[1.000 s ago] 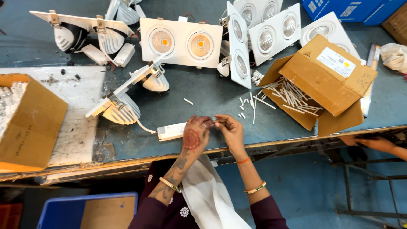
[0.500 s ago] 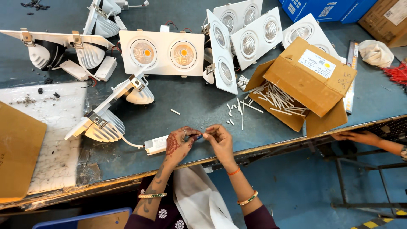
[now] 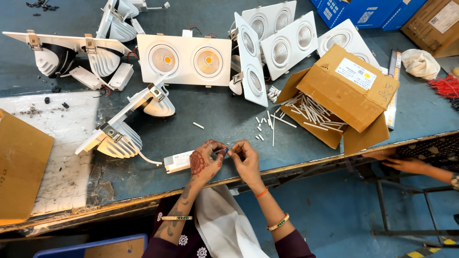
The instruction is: The person assembles light fixtures by connecting wiring to electrical components and LED drivers while organizing finished units on a workspace.
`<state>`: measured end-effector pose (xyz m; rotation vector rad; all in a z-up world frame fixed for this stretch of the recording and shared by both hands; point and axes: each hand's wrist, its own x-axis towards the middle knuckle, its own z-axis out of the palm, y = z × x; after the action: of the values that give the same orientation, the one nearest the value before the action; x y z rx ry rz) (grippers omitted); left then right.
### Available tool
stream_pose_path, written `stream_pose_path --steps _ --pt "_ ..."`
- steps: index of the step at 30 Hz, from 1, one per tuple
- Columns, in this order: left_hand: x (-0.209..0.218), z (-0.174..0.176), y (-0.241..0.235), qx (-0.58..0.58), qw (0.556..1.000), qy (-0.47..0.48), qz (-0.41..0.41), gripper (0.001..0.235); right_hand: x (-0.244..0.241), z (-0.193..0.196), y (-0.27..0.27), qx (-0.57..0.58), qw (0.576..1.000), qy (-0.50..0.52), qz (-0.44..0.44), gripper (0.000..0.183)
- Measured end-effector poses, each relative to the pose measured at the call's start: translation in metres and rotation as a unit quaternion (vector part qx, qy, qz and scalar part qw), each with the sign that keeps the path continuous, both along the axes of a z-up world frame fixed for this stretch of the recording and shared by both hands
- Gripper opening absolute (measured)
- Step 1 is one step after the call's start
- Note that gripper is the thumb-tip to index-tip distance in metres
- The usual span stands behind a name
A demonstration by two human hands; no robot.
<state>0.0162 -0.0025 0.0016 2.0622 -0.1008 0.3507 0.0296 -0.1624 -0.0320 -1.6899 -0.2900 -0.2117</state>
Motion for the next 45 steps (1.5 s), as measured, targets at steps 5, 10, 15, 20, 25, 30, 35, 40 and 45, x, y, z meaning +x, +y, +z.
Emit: stream_pose_path --steps 5,10,15,20,25,30,35,40,45 --pt "-0.003 -0.007 0.000 0.031 0.999 -0.045 0.000 0.010 -0.001 0.003 0.000 0.007 1.000 -0.010 0.005 0.013" --pt "-0.005 -0.015 0.001 0.063 0.993 -0.104 -0.007 0.011 -0.004 0.001 0.000 0.014 1.000 -0.009 0.003 0.011" --pt "-0.007 -0.013 0.004 0.068 0.988 -0.134 -0.030 0.016 -0.004 0.001 0.000 -0.003 1.000 -0.013 -0.013 0.008" --pt "-0.009 -0.011 0.004 0.063 0.987 -0.142 -0.026 0.012 -0.005 0.004 0.001 -0.005 1.000 -0.008 -0.008 0.008" --pt "-0.010 -0.010 0.002 0.080 0.986 -0.143 -0.032 0.010 -0.005 -0.003 -0.002 -0.006 1.000 -0.013 -0.012 0.009" --pt "-0.014 0.000 0.003 0.030 0.986 -0.164 0.000 0.011 0.003 -0.004 -0.004 0.142 0.988 0.033 -0.056 0.021" --pt "-0.015 0.005 0.006 0.013 0.989 -0.149 0.011 0.011 0.014 0.020 0.000 0.160 0.985 0.009 -0.057 0.028" --pt "-0.011 -0.001 0.005 0.029 0.986 -0.162 0.009 0.010 0.027 0.083 -0.041 -0.198 0.897 -0.255 -0.301 0.046" --pt "-0.007 -0.006 0.004 0.033 0.987 -0.156 0.015 0.008 0.060 0.131 -0.108 -0.383 0.762 -0.315 -0.416 0.066"
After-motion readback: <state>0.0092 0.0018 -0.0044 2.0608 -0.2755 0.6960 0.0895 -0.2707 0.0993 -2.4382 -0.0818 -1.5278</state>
